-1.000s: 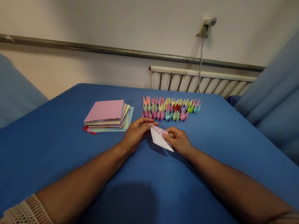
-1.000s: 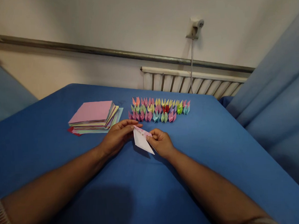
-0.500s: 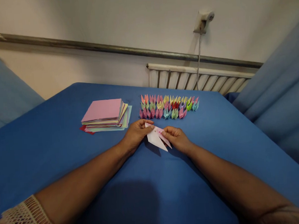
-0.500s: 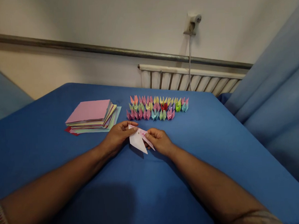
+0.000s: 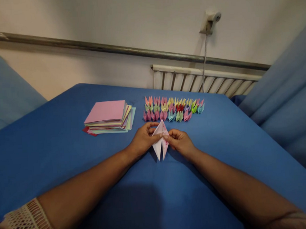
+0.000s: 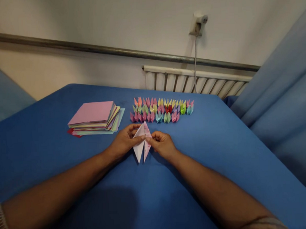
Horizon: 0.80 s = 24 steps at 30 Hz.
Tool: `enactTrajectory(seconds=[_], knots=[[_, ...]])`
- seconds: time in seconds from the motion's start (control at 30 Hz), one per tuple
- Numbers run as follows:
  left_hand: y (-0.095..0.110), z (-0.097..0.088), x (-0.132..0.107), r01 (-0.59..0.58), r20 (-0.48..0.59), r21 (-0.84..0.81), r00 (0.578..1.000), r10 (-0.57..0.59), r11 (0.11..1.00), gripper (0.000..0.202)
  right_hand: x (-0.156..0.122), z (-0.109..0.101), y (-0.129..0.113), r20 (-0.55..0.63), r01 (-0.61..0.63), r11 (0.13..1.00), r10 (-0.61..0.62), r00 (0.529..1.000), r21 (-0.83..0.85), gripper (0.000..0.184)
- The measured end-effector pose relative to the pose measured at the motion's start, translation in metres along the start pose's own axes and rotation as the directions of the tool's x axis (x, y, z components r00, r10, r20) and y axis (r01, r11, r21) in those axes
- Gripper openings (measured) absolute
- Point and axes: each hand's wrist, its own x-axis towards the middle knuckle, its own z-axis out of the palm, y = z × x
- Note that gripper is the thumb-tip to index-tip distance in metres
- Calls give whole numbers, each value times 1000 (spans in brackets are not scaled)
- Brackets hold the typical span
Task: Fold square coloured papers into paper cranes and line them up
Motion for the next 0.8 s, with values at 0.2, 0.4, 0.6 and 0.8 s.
enactTrajectory(seconds=[0.2,0.4,0.6,0.8], knots=[[0,-3,-1,-22,97,140,995,8,990,48,-2,-1,-7,60,8,999,-5,998,-45,40],[1,-2,-2,-10,150,167,989,-16,986,45,1,-1,-5,-41,12,999,-11,999,34,39],[1,-3,0,127,184,-47,976,-116,991,38,5,-7,5,-64,-28,993,35,997,118,38],[0,-2,-1,137,110,63,984,-143,989,38,5,-8,6,0,-35,981,35,999,189,38]])
